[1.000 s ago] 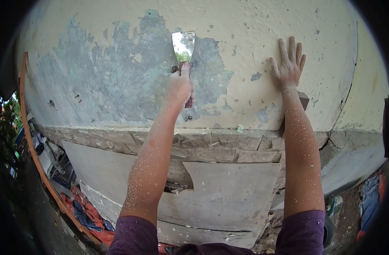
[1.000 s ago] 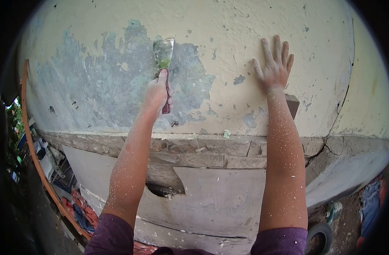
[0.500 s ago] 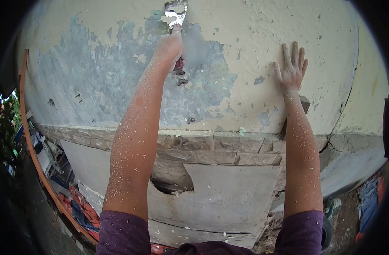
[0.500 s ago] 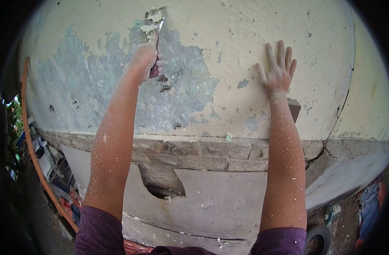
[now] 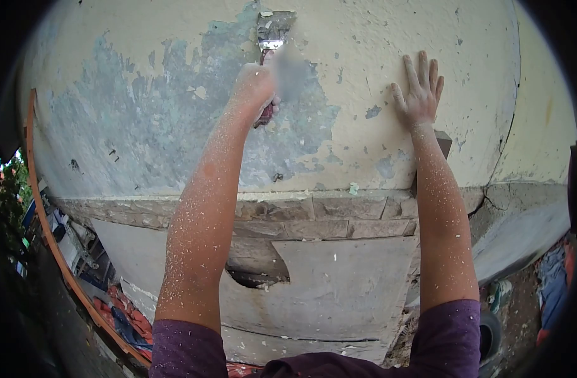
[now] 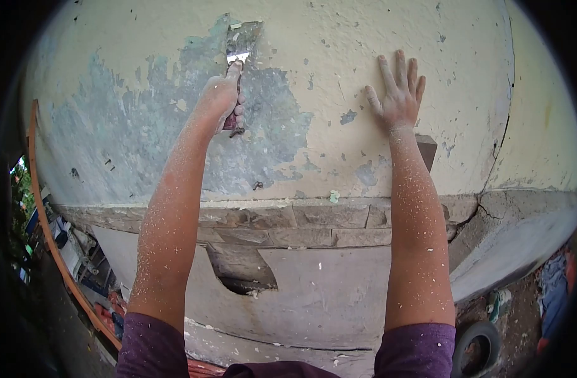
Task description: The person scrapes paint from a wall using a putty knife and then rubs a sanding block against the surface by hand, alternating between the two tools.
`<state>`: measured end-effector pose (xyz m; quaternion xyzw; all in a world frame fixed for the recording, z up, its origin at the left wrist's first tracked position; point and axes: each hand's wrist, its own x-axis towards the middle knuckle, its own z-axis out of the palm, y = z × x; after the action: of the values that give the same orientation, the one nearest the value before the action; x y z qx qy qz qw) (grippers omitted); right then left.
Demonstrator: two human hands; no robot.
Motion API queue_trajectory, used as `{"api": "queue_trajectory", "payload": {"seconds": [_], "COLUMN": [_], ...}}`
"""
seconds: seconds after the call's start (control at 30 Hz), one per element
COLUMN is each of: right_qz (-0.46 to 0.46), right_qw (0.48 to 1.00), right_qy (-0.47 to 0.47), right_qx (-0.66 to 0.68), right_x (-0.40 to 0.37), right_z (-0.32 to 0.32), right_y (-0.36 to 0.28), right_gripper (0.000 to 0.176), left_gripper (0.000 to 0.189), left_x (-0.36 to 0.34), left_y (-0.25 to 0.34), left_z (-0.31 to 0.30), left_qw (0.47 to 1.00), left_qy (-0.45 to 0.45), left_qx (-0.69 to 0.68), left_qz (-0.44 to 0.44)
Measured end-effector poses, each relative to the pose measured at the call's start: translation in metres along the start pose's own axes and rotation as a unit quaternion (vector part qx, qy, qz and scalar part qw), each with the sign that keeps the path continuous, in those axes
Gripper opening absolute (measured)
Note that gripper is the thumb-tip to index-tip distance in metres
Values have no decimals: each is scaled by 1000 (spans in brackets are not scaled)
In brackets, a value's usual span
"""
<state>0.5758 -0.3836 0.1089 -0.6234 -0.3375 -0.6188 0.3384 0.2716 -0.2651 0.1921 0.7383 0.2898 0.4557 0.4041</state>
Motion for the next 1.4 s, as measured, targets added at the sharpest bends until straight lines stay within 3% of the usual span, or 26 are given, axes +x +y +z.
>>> {"api": "queue_trajectory", "payload": {"seconds": [0.13,0.2,0.3,0.47,0.53,0.6,0.67,0.77,0.8,0.9,0.97,1.07,1.13,1.17,1.23,1.3,1.4], "right_qz": [3,4,6,7,3,-5,-1,8,-2,-17,-99,-65,-27,-21,-38,-37,-38], "right_qw": [1000,1000,1000,1000,1000,1000,999,997,998,999,991,997,999,998,999,999,999], "right_qy": [-6,-5,-9,-19,-19,-22,-39,-61,-47,-37,-88,-36,-37,-52,-21,-21,-17], "right_qx": [6,0,-5,-11,-14,-9,-23,-44,-49,12,12,36,0,3,8,3,-1], "right_x": [0,0,-1,-2,1,2,2,4,4,11,32,56,52,37,49,47,49], "right_z": [-4,-4,-4,-7,-5,-7,-11,-14,-12,-13,-17,9,13,11,14,16,17], "right_y": [-1,-1,-1,-4,-2,-4,-6,-10,-10,-39,-78,-111,-116,-116,-113,-112,-113], "right_gripper": [68,68,69,69,70,70,73,75,76,75,71,69,69,69,70,70,70], "left_gripper": [57,58,58,55,57,60,62,53,53,53,53,53,54,54,63,52,51], "left_x": [-23,-25,-2,18,4,-2,-8,3,4,29,39,35,35,26,32,32,58], "left_y": [-50,-50,-6,45,19,-46,-104,-89,-56,6,26,-17,-76,-87,-82,-17,27], "left_z": [19,26,17,23,31,34,29,0,-13,-40,-45,-35,-19,-18,-25,-47,-67], "left_qw": [994,998,997,1000,997,1000,998,999,999,999,999,999,978,978,997,998,998], "left_qy": [-28,-21,-11,10,0,-5,55,43,23,14,8,27,86,78,39,6,28], "left_qx": [104,57,79,-13,-79,2,40,7,-13,-28,-23,-7,179,187,60,-65,-41], "left_qz": [25,-36,3,24,-16,-6,17,-3,-32,18,20,35,67,55,25,-6,24]}}
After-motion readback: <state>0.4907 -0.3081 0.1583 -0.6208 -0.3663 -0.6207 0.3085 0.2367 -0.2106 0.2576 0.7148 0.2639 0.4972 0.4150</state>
